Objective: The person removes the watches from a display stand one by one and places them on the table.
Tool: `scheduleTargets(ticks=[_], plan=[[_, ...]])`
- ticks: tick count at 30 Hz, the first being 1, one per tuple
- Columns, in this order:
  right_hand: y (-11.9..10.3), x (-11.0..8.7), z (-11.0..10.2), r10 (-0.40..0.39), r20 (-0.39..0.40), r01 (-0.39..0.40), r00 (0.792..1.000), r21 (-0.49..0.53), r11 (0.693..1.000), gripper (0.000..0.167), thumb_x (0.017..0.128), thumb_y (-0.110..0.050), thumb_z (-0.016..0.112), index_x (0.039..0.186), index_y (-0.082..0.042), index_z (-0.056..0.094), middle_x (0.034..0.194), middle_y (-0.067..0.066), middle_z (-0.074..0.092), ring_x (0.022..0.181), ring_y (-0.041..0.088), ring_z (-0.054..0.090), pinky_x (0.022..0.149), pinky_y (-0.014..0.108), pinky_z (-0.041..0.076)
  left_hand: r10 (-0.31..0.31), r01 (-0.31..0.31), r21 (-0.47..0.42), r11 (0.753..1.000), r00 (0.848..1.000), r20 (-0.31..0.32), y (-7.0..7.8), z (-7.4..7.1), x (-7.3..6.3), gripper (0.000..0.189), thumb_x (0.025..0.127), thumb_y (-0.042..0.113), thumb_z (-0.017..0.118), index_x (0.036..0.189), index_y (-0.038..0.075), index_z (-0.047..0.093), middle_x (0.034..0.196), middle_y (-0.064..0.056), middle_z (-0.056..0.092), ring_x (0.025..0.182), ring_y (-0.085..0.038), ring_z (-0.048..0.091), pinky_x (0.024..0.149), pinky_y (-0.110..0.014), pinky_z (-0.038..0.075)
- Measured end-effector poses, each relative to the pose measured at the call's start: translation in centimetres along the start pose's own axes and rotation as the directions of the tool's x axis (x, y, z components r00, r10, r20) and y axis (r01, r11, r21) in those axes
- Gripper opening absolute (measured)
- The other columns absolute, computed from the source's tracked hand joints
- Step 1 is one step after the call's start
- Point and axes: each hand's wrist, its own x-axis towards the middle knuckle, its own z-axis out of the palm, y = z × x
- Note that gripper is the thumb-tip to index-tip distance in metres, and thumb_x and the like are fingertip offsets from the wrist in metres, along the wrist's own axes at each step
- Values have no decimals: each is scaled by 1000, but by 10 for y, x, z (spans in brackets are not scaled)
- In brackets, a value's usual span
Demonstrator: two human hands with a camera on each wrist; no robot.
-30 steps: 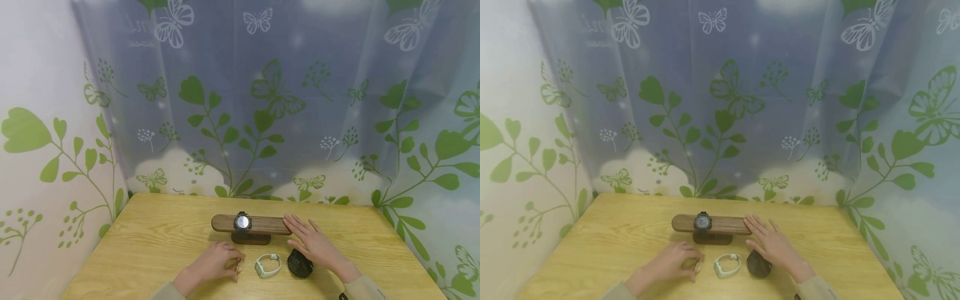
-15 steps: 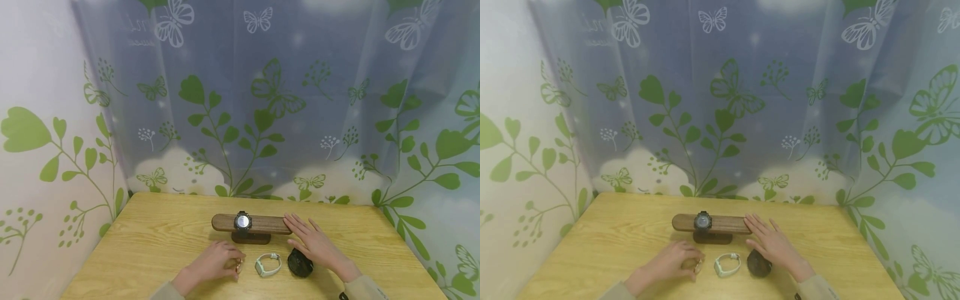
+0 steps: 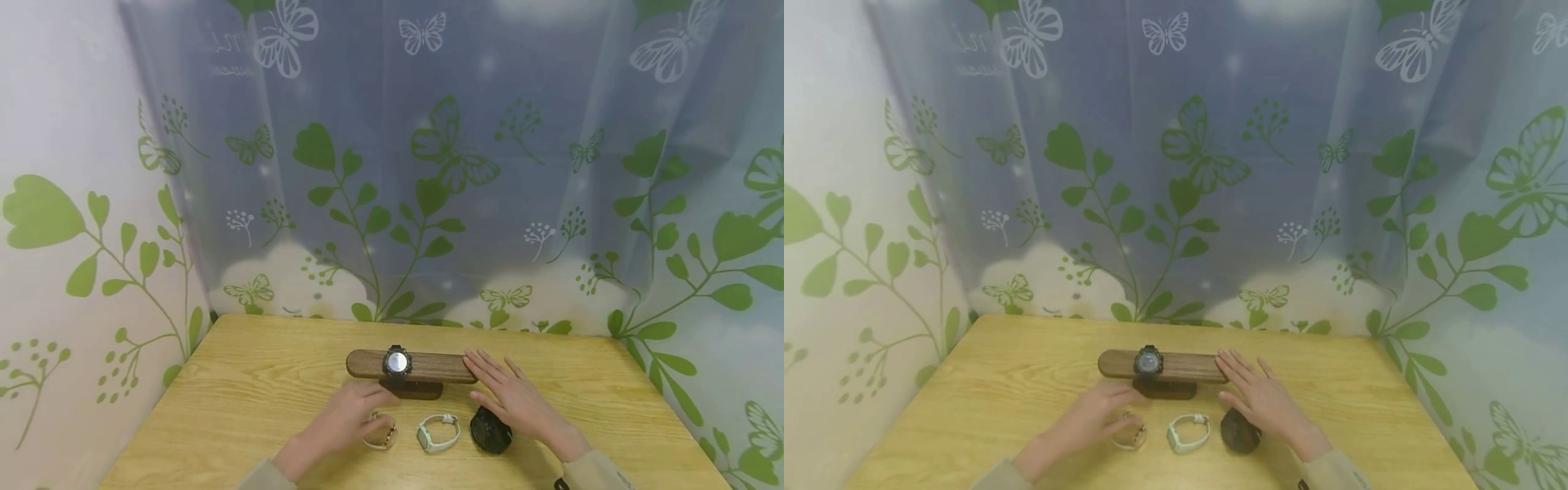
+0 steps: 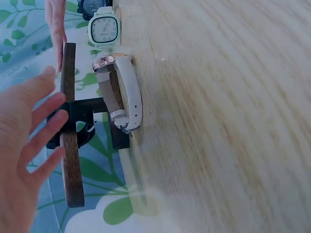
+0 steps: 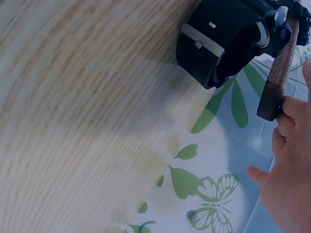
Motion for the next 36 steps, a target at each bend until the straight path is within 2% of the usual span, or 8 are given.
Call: scheduleTargets(ticks=[5, 9, 13, 16, 21, 28, 32, 36], plan=[[-1, 0, -1, -25, -34, 25, 999, -11, 1000, 68, 99, -30, 65, 158, -10, 37, 165, 6, 31, 150, 30, 32, 118, 67, 22, 28, -21, 76, 997, 996, -84, -2, -3, 4, 35, 84, 21, 82, 118, 18, 72, 116, 6, 72, 104, -12, 67, 95, -36, 56], [-1, -1, -2, -35, -48, 34, 998, -18, 999, 68, 99, -30, 65, 157, -9, 38, 164, 6, 32, 149, 31, 34, 117, 67, 23, 56, -37, 129, 991, 988, -145, -6, -7, 13, 42, 84, 22, 82, 123, 14, 70, 122, 0, 71, 112, -19, 66, 101, -41, 54], [-1, -1, -1, -27, -37, 27, 999, -16, 1000, 68, 100, -32, 64, 158, -11, 36, 165, 4, 30, 150, 30, 32, 118, 67, 22, 52, -24, 171, 985, 985, -166, -11, -10, 23, 46, 85, 26, 81, 127, 11, 68, 126, -5, 70, 117, -24, 64, 105, -47, 51], [-1, -1, 0, -37, -45, 36, 998, -25, 999, 67, 100, -33, 63, 157, -10, 37, 165, 5, 31, 149, 30, 34, 117, 68, 24, 16, 11, 188, 982, 990, -142, -15, -11, 29, 50, 85, 27, 81, 130, 10, 66, 131, -6, 68, 122, -27, 63, 109, -52, 47], [-1, -1, -1, -35, -34, 34, 999, -32, 999, 66, 102, -37, 60, 158, -10, 37, 165, 4, 30, 149, 30, 33, 117, 67, 24, -70, 80, 199, 977, 996, -56, -22, -12, 39, 59, 88, 37, 78, 139, 12, 61, 140, -5, 62, 129, -27, 58, 114, -54, 41], [1, 0, 1, -26, -13, 26, 1000, -28, 999, 68, 101, -37, 61, 159, -12, 35, 165, 4, 30, 151, 27, 30, 119, 66, 21, -185, 178, 142, 974, 982, 44, -30, -6, 46, 71, 87, 49, 76, 144, 11, 56, 144, -7, 59, 133, -30, 54, 118, -56, 34], [0, 0, 1, -28, -21, 28, 999, -28, 999, 68, 101, -34, 63, 159, -12, 35, 166, 3, 29, 151, 27, 30, 119, 67, 21, -211, 203, 126, 971, 976, 55, -33, -1, 47, 73, 85, 48, 79, 143, 10, 56, 143, -9, 60, 132, -31, 54, 118, -57, 34], [0, 0, 0, -34, -40, 33, 999, -31, 999, 68, 100, -32, 65, 158, -10, 36, 165, 4, 30, 150, 29, 32, 118, 67, 22, -208, 201, 122, 972, 977, 45, -36, 3, 47, 73, 82, 47, 81, 140, 11, 58, 140, -9, 62, 130, -30, 56, 117, -58, 36]])
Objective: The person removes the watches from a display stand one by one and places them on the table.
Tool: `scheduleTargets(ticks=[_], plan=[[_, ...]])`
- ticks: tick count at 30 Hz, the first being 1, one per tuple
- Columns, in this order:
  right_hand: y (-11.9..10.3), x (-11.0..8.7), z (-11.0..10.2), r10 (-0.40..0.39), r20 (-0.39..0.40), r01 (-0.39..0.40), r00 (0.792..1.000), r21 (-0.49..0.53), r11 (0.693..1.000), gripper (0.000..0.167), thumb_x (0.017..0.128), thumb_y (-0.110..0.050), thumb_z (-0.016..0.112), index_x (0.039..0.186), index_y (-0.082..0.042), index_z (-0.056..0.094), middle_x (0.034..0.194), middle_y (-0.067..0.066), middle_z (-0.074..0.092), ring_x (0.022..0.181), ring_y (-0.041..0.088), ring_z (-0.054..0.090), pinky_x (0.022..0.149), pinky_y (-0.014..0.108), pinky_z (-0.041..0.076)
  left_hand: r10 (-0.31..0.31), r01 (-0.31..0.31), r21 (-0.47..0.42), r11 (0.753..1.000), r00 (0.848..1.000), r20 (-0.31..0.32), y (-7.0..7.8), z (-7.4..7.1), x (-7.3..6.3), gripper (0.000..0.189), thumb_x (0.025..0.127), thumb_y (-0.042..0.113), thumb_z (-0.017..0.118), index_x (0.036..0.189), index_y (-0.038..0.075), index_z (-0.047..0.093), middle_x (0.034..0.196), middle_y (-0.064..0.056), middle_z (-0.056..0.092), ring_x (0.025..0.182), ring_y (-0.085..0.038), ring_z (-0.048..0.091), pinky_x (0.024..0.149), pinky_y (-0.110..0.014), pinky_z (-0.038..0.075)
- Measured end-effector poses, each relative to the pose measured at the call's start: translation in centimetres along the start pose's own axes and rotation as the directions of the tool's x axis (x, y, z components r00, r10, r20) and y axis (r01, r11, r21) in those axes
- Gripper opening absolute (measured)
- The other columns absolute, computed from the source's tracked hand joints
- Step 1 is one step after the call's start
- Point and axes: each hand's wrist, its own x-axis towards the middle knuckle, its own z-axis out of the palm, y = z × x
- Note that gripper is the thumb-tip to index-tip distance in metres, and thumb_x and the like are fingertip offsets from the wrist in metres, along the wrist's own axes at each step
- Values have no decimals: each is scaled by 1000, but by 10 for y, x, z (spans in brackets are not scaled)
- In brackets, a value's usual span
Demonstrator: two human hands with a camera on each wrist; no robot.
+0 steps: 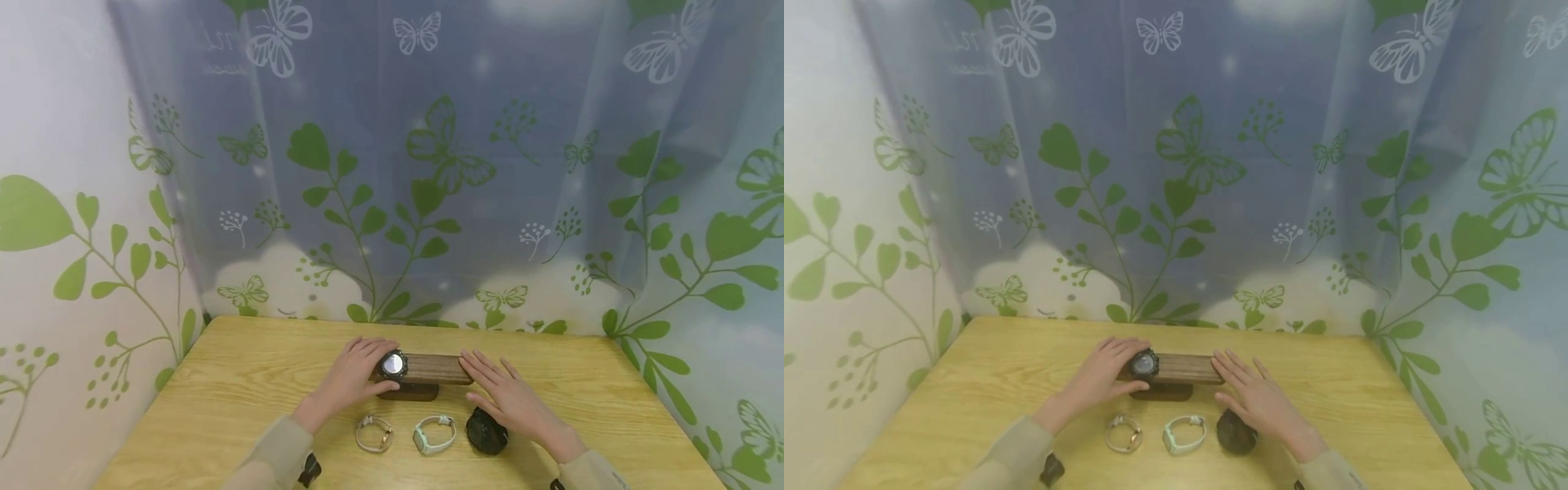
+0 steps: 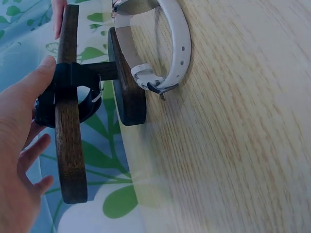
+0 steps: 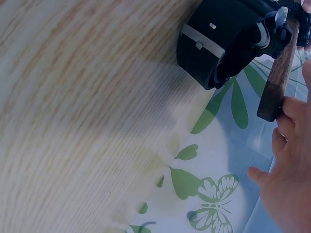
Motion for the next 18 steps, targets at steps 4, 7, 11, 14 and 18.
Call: scheduleTargets(ticks=[4, 7, 11, 14, 18], plan=[[0, 0, 1, -9, -16, 9, 1000, -6, 1000, 68, 99, -31, 66, 157, -10, 38, 164, 5, 32, 148, 31, 34, 117, 67, 25, -3, 3, -10, 1000, 1000, 4, -2, 2, 0, 72, 82, 48, 80, 140, 12, 58, 140, -9, 62, 130, -31, 56, 117, -58, 35], [0, 0, 1, 0, 0, 0, 1000, 0, 1000, 68, 100, -32, 64, 158, -11, 36, 165, 4, 31, 150, 29, 32, 118, 66, 23, -9, 9, -12, 1000, 1000, 17, -3, 3, 0, 71, 83, 49, 79, 141, 13, 58, 140, -9, 62, 131, -30, 56, 118, -57, 34], [1, 0, 1, 16, 17, -16, 1000, 12, 1000, 68, 101, -35, 62, 159, -13, 34, 166, 2, 28, 151, 27, 30, 120, 65, 20, -23, 24, -22, 999, 999, 27, -5, 5, 1, 70, 83, 50, 78, 140, 14, 59, 139, -8, 63, 131, -29, 56, 119, -55, 34], [2, 0, 1, 12, 7, -13, 1000, 8, 1000, 68, 101, -34, 62, 159, -13, 35, 166, 2, 29, 151, 28, 31, 119, 66, 21, -25, 26, -40, 999, 999, 21, -6, 6, 2, 70, 81, 49, 80, 139, 14, 60, 137, -9, 64, 131, -29, 56, 118, -55, 34], [2, -1, 3, -5, -19, 5, 1000, -17, 1000, 67, 101, -35, 62, 158, -12, 36, 165, 3, 31, 149, 30, 34, 117, 67, 24, -18, 19, -52, 998, 1000, 18, -8, 6, 2, 70, 80, 46, 83, 138, 14, 60, 136, -11, 64, 130, -30, 56, 118, -56, 34]])
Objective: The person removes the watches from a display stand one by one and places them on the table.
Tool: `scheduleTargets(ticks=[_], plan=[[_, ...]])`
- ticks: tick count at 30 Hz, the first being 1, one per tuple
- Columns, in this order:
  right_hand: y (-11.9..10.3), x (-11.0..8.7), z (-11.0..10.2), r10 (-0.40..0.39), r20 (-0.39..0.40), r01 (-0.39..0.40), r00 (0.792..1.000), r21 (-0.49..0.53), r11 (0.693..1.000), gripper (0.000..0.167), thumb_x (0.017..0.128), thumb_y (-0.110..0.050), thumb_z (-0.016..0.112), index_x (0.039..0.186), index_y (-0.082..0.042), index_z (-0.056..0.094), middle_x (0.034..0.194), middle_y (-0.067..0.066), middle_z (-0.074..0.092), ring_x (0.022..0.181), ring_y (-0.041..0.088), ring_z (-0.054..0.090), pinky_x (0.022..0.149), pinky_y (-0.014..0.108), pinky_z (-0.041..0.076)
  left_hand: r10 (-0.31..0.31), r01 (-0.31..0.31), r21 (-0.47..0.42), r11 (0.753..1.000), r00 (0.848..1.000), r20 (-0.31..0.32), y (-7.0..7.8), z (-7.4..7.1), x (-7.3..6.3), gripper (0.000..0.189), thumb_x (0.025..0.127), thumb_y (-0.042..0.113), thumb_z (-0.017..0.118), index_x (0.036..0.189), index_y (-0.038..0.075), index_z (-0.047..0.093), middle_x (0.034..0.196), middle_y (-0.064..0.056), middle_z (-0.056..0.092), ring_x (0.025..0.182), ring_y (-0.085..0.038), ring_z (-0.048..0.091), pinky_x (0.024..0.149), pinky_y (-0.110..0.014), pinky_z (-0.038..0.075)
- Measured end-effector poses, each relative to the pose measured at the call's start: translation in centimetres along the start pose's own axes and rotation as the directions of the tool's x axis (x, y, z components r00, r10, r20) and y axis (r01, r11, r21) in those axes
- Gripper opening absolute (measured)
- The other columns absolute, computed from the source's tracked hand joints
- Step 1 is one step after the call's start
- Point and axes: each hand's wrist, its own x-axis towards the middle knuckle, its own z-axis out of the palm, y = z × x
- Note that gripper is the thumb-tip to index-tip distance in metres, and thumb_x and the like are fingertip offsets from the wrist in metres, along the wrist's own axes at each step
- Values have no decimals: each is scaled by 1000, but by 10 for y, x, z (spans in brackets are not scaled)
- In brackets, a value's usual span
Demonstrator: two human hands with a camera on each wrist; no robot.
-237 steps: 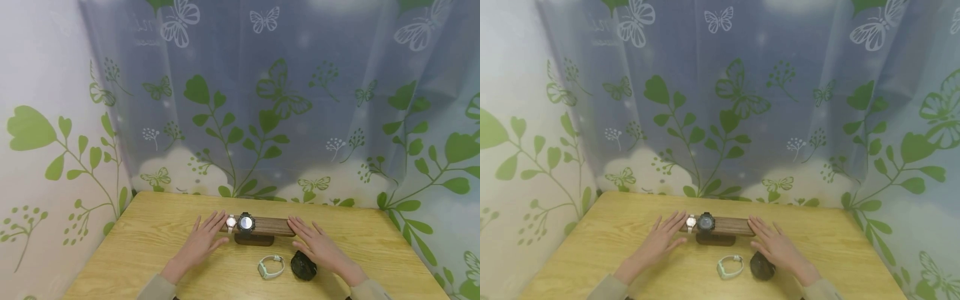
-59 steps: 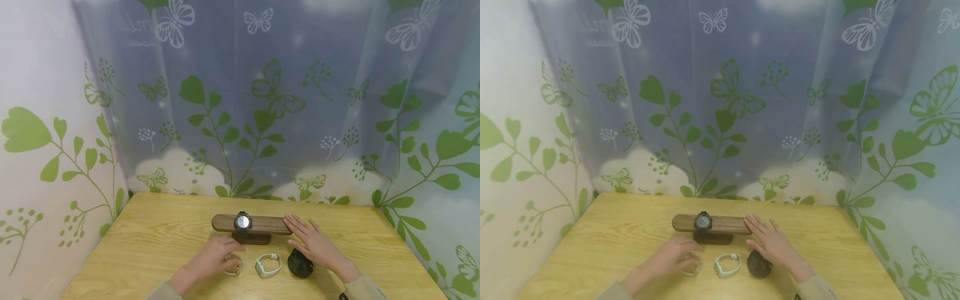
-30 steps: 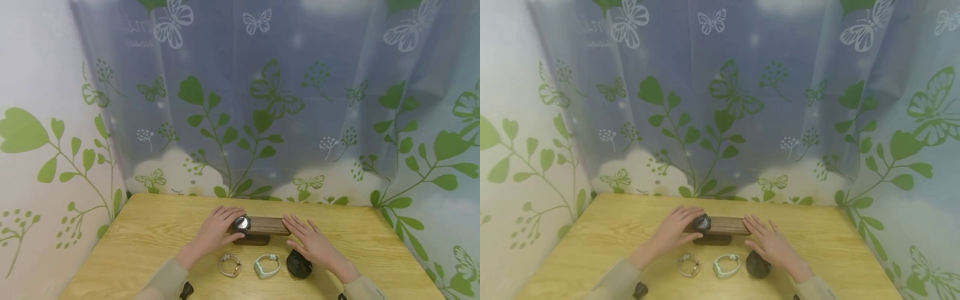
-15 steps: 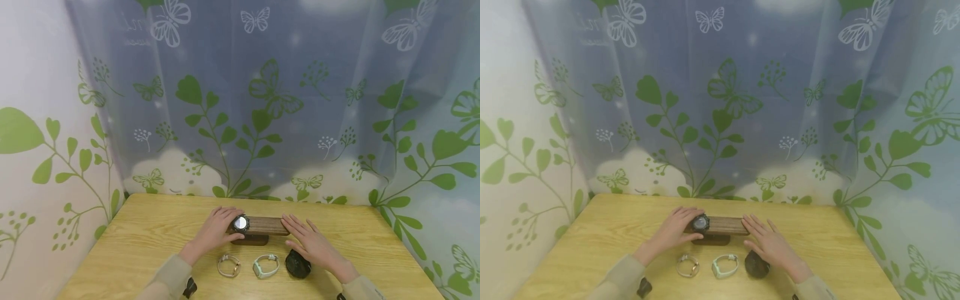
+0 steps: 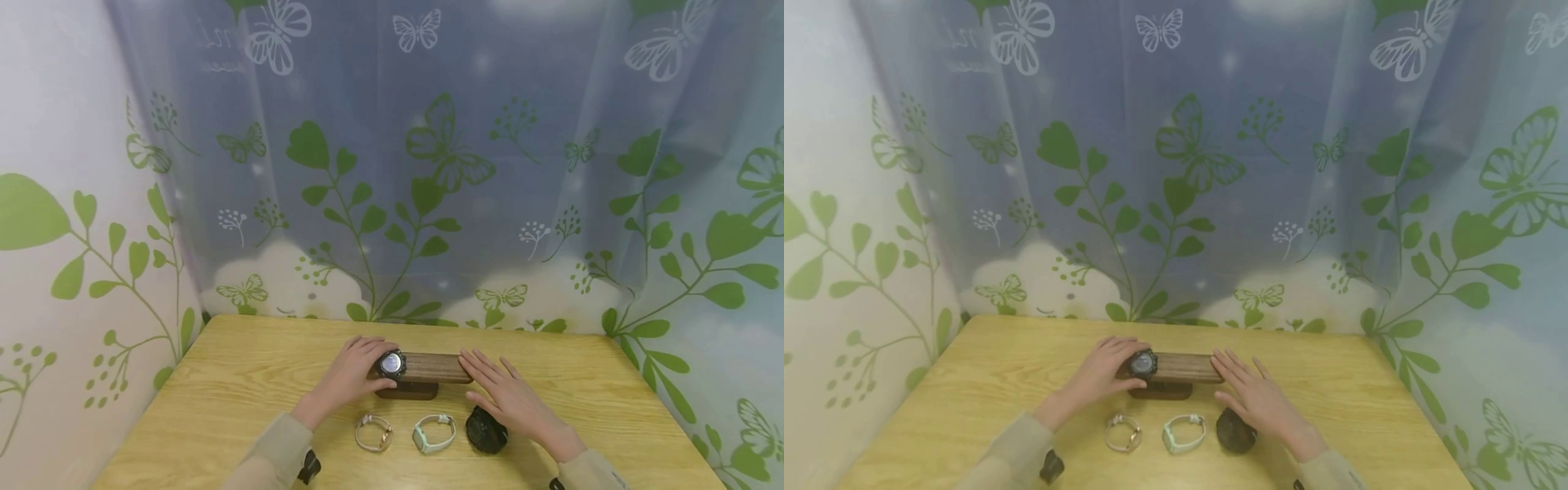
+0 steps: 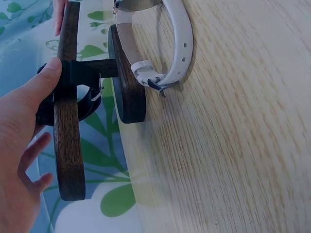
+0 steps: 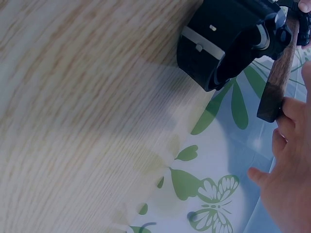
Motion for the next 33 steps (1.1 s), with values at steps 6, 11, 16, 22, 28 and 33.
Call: scheduleTargets(ticks=[6, 11, 16, 22, 28, 33], plan=[[-1, 0, -1, -9, -5, 8, 1000, -8, 1000, 68, 100, -33, 64, 158, -11, 37, 164, 4, 32, 148, 30, 35, 117, 67, 26, 11, -11, 17, 1000, 1000, -12, -3, -4, -2, 69, 78, 46, 84, 136, 15, 62, 134, -9, 66, 128, -29, 58, 116, -56, 37], [-1, 0, -1, 0, 11, 0, 1000, -12, 1000, 68, 100, -31, 64, 158, -11, 35, 165, 3, 29, 150, 29, 33, 117, 67, 25, 22, -21, 25, 999, 1000, -18, -6, -7, -5, 69, 78, 45, 85, 136, 14, 62, 133, -10, 67, 127, -30, 58, 115, -57, 38], [-1, 0, 0, 4, 7, -4, 1000, -8, 1000, 67, 100, -31, 64, 158, -11, 36, 165, 4, 30, 149, 29, 33, 117, 67, 25, 26, -25, 40, 999, 999, -24, -11, -8, -9, 70, 78, 45, 85, 136, 13, 62, 133, -10, 67, 126, -31, 59, 115, -57, 38], [-3, 0, -2, 5, 7, -5, 1000, -10, 1000, 66, 101, -33, 62, 158, -10, 36, 165, 3, 30, 149, 29, 33, 117, 68, 25, 32, -30, 32, 999, 998, -52, -17, -12, -15, 70, 76, 43, 86, 134, 12, 63, 130, -11, 68, 124, -32, 60, 114, -57, 39], [-4, 0, -2, 6, 0, -6, 1000, -8, 1000, 67, 99, -30, 65, 157, -10, 38, 164, 4, 32, 148, 30, 35, 116, 68, 26, 6, -4, 44, 999, 999, -48, -23, -18, -21, 70, 76, 42, 86, 135, 12, 63, 131, -11, 68, 125, -32, 59, 114, -55, 40], [-5, 1, -3, 13, 16, -13, 1000, -7, 1000, 66, 101, -33, 61, 158, -10, 36, 165, 4, 30, 149, 29, 33, 117, 68, 25, -14, 16, 54, 998, 999, -41, -27, -24, -28, 70, 77, 43, 85, 136, 12, 62, 131, -10, 68, 126, -32, 58, 113, -55, 40]])
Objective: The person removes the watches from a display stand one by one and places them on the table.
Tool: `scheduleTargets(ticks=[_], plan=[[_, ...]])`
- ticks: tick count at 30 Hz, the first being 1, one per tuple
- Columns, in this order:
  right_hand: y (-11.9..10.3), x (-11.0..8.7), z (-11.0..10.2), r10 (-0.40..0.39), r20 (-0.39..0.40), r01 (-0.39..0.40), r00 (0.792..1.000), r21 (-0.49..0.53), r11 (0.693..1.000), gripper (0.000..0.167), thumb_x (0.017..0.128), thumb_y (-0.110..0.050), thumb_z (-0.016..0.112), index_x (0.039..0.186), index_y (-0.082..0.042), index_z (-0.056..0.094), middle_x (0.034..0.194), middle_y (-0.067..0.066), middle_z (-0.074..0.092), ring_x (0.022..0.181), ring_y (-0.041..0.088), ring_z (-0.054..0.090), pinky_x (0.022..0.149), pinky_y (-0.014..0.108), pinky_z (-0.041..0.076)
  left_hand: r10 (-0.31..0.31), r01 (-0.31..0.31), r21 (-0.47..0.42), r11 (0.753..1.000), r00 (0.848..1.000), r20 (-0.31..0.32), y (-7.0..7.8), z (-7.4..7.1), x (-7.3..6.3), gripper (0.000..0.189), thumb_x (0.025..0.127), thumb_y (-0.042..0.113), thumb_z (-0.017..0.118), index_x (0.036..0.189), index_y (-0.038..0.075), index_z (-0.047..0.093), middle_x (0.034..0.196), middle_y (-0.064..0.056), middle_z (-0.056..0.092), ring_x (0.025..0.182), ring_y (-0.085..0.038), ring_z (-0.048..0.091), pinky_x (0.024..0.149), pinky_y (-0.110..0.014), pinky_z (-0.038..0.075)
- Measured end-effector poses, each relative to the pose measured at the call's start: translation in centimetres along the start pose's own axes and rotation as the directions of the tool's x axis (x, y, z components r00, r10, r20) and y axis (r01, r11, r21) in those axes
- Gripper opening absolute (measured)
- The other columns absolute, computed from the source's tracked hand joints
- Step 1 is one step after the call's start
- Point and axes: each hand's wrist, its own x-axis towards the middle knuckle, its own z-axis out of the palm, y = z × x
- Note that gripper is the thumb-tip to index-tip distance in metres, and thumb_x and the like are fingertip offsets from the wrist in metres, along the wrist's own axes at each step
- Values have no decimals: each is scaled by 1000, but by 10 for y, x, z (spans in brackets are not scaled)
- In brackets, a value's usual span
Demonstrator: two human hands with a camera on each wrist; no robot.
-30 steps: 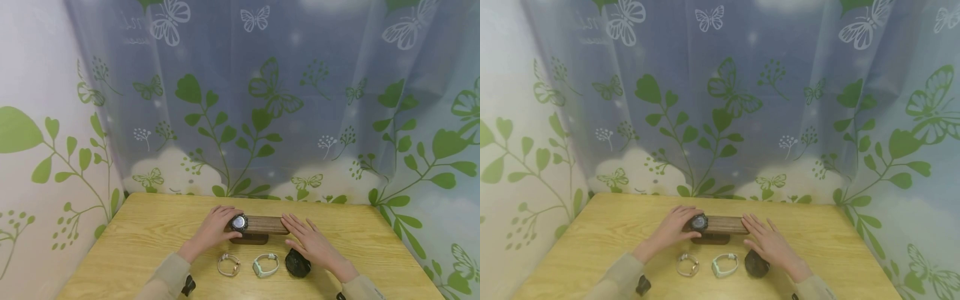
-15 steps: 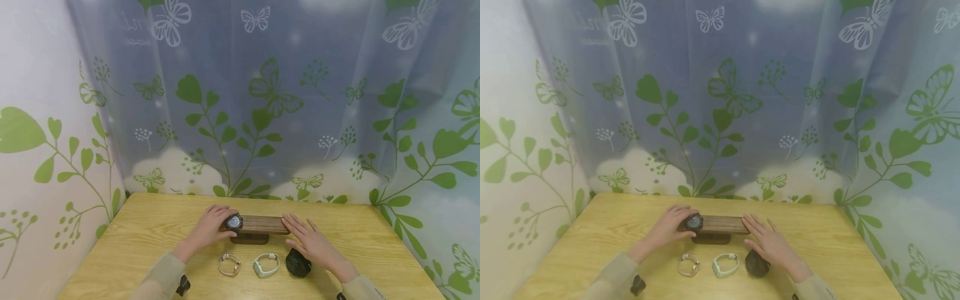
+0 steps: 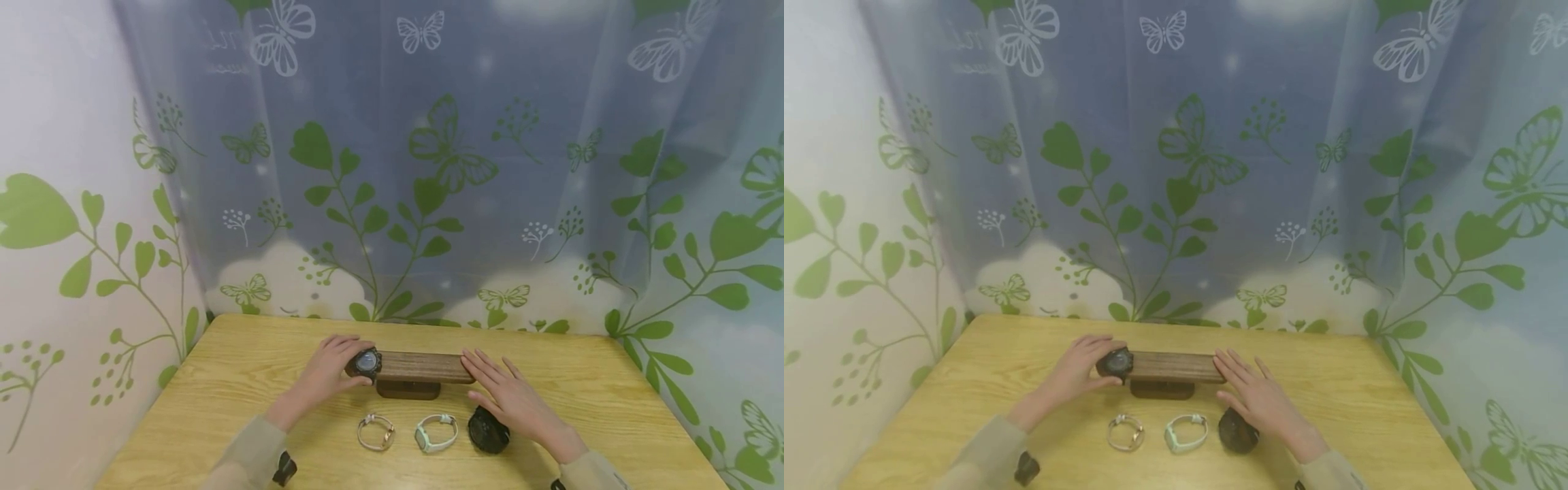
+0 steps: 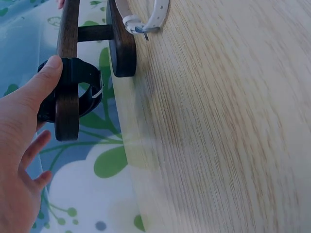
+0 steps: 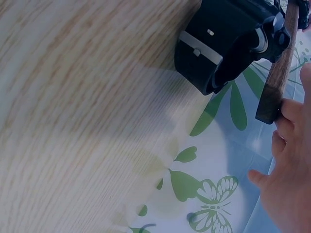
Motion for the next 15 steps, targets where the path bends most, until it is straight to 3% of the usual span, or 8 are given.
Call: scheduleTargets(ticks=[15], plan=[[1, 0, 2, -16, -28, 16, 999, -14, 1000, 66, 100, -33, 63, 156, -8, 39, 163, 6, 34, 148, 30, 36, 116, 68, 27, -60, 60, 4, 998, 998, -16, -20, -14, -20, 70, 76, 41, 87, 135, 12, 63, 131, -8, 68, 126, -32, 58, 113, -57, 40]])
